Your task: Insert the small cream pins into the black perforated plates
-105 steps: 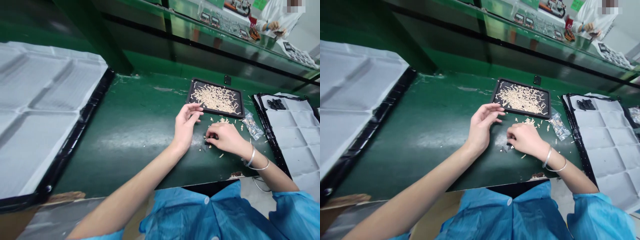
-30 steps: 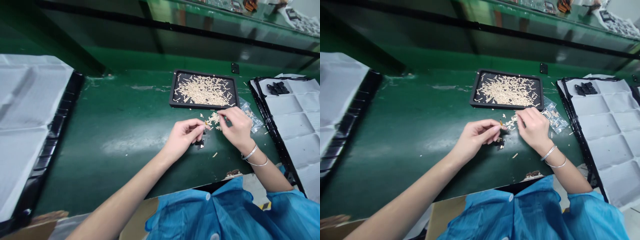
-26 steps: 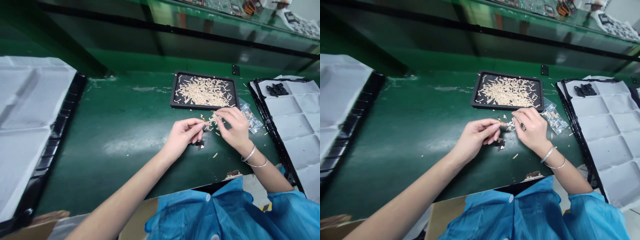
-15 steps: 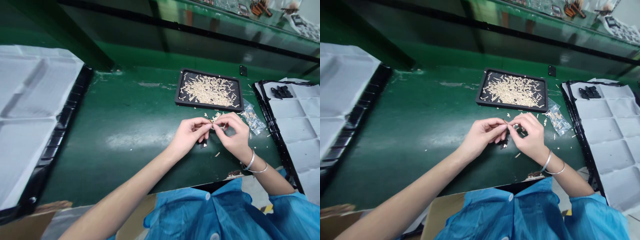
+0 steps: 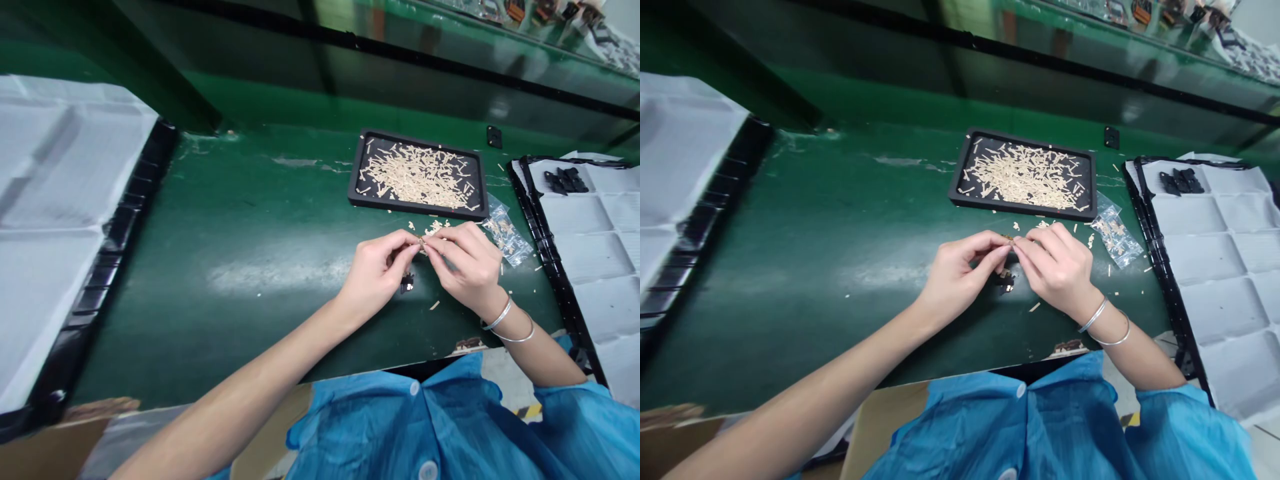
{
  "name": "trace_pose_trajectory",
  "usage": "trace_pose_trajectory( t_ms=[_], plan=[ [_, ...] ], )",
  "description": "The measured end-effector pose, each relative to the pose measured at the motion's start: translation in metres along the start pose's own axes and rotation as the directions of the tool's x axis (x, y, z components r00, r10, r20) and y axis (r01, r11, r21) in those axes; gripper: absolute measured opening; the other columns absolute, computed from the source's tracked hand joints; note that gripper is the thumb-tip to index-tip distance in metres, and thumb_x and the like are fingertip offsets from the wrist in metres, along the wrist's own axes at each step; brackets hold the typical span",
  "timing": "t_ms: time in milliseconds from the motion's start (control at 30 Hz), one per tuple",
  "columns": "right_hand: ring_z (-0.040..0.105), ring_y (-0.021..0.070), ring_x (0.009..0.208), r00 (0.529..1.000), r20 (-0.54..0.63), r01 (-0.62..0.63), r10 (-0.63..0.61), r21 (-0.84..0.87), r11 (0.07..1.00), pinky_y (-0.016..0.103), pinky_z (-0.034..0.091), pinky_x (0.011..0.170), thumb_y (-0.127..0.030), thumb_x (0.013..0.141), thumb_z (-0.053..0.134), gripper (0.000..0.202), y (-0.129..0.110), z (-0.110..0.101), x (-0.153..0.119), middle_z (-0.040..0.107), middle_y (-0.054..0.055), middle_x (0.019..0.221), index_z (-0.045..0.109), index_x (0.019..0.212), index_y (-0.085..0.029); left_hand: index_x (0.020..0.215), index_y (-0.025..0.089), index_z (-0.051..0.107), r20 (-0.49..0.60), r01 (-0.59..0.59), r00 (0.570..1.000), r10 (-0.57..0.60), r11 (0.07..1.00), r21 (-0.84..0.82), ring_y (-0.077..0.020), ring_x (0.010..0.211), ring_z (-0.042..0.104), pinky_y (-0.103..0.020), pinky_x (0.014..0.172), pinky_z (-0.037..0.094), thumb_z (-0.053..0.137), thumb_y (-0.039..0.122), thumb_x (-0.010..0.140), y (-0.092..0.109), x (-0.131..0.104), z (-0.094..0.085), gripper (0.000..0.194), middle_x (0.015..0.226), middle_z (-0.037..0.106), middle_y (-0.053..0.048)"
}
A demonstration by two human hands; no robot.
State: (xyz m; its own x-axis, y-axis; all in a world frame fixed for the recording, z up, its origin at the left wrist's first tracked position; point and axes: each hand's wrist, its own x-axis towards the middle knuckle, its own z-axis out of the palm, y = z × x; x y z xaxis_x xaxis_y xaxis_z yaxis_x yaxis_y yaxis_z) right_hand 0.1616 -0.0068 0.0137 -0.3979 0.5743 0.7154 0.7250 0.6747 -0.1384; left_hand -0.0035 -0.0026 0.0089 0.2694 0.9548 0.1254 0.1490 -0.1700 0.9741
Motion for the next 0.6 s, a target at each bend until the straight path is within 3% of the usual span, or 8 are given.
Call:
trace_pose_trajectory(
  t_ms=[200, 400, 500, 600],
  plan=[
    [0.061, 0.0182, 0.072, 0.995, 0.04, 0.09, -0.087, -0.077, 0.993, 0.03, 0.049, 0.058, -0.011, 0.085, 0.064, 0.006, 0.001, 0.0, -0.001, 0.073, 0.007, 0.079, 0.068, 0.086, -0.015, 0.077, 0.017, 0.063, -0.005, -0.076, 0.997, 0.077, 0.988, 0.136, -0.0102, 0.055, 0.051, -0.021, 0.06, 0.041, 0.049, 0.019, 0.089, -0.006, -0.001, 0.002, 0.018, 0.061, 0.059, 0.003],
    [0.06, 0.0154, 0.065, 0.991, 0.071, 0.12, -0.109, -0.164, 0.979, 0.028, 0.045, 0.053, -0.012, 0.086, 0.061, 0.011, -0.001, 0.005, -0.002, 0.071, 0.004, 0.072, 0.068, 0.079, -0.015, 0.075, 0.016, 0.063, 0.011, -0.152, 0.988, 0.156, 0.94, 0.307, -0.0092, 0.051, 0.048, -0.021, 0.055, 0.038, 0.049, 0.017, 0.087, -0.015, -0.001, 0.002, 0.019, 0.06, 0.06, 0.002],
    [0.059, 0.0145, 0.063, 0.996, 0.055, 0.07, -0.064, -0.127, 0.989, 0.027, 0.047, 0.054, -0.011, 0.085, 0.059, 0.015, -0.001, 0.007, -0.002, 0.07, 0.002, 0.069, 0.067, 0.075, -0.017, 0.073, 0.016, 0.062, 0.024, -0.133, 0.991, 0.132, 0.938, 0.321, -0.0088, 0.049, 0.044, -0.021, 0.053, 0.035, 0.049, 0.017, 0.085, -0.014, -0.001, 0.001, 0.018, 0.056, 0.055, 0.003],
    [0.062, 0.0142, 0.064, 0.998, -0.017, -0.054, 0.054, -0.034, 0.998, 0.026, 0.05, 0.058, -0.009, 0.084, 0.06, 0.014, 0.003, 0.006, -0.001, 0.071, 0.003, 0.07, 0.066, 0.075, -0.018, 0.07, 0.016, 0.059, 0.043, -0.06, 0.998, 0.052, 0.968, 0.243, -0.009, 0.05, 0.042, -0.021, 0.052, 0.033, 0.049, 0.021, 0.084, -0.01, 0.001, -0.002, 0.018, 0.055, 0.051, 0.003]
  ],
)
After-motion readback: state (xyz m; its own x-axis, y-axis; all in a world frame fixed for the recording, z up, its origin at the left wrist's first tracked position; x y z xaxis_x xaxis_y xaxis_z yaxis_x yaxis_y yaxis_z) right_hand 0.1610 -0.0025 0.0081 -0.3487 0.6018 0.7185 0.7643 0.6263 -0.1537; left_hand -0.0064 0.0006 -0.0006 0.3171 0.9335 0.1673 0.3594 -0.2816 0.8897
